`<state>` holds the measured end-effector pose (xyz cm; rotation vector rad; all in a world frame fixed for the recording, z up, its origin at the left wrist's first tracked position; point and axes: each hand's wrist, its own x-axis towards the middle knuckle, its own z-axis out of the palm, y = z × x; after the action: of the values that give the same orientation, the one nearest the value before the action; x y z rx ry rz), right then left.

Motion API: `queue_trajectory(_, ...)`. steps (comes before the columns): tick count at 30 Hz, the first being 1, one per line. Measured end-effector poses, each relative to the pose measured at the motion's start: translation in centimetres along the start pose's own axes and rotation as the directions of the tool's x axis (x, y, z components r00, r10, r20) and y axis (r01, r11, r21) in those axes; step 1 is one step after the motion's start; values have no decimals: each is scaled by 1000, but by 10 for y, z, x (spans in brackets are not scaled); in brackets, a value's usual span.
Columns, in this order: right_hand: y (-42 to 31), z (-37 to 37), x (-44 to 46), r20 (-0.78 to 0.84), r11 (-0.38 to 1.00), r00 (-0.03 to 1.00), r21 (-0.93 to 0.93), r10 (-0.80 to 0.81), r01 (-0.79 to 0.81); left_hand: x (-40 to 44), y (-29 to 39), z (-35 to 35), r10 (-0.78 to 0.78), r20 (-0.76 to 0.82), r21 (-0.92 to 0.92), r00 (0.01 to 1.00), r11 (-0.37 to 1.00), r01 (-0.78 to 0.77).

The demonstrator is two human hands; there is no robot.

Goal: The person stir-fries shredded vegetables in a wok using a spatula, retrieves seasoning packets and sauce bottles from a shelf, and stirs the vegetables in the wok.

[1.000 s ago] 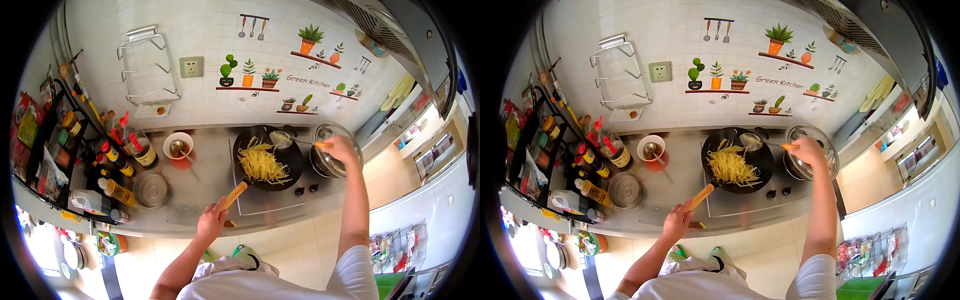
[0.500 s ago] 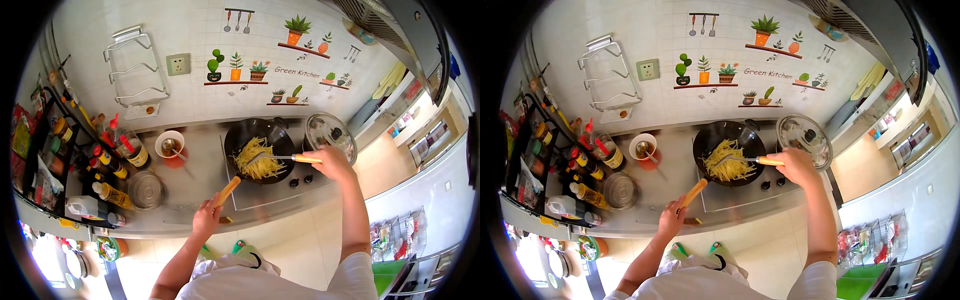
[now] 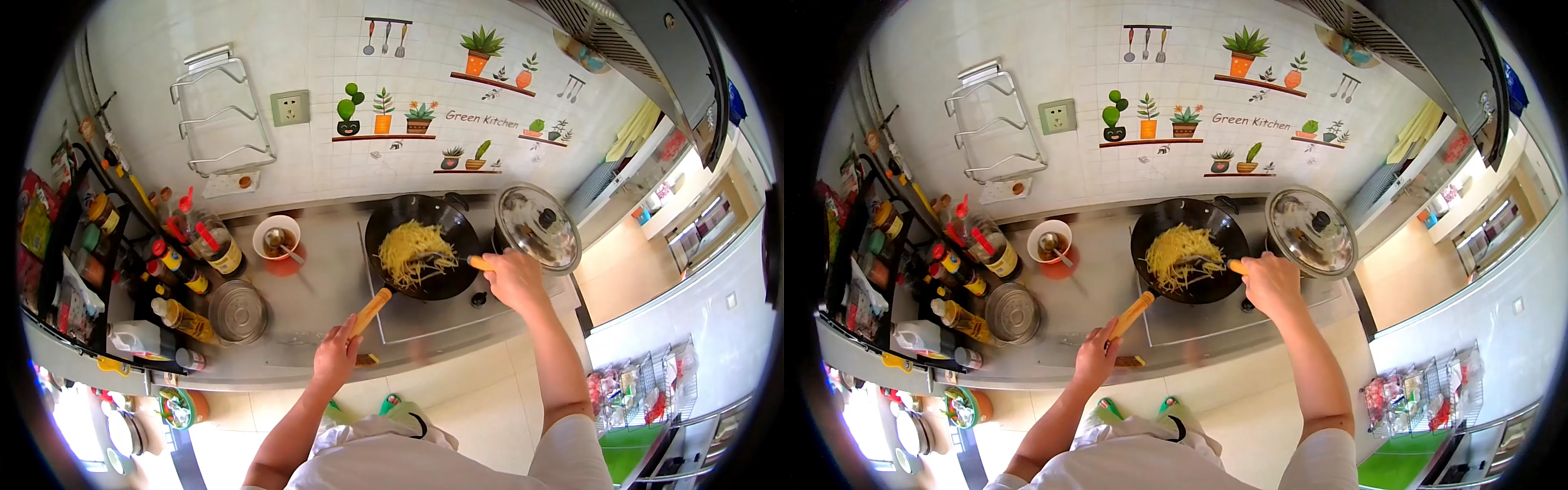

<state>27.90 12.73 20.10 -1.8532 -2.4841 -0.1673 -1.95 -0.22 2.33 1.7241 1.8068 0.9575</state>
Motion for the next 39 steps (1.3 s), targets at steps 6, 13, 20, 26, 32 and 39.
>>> queue_trajectory(6, 23, -37, 27, 57, 979, 978, -45, 202, -200, -2, -2, 3, -17, -15, 15, 1000, 1000, 17)
queue_trajectory(13, 75, -39, 106, 388, 915, 839, -36, 383, -401, -2, -5, 7, -40, -25, 30, 999, 999, 41)
queue_trajectory(20, 104, 41, 116, 548, 821, 828, 412, 122, -394, -2, -2, 7, -31, -39, 36, 999, 999, 33)
queue_trajectory(26, 117, 2, 89, 266, 901, 964, 424, -25, -93, -2, 0, 6, -38, -37, -8, 999, 999, 38)
queue_trajectory(32, 90, -16, 102, 181, 972, 975, 175, 128, -160, -2, 3, 2, -71, -14, 9, 997, 997, 72)
queue_trajectory(39, 67, 40, 110, 141, 894, 987, 448, -79, 7, -2, -4, 7, -62, 2, 7, 998, 998, 62)
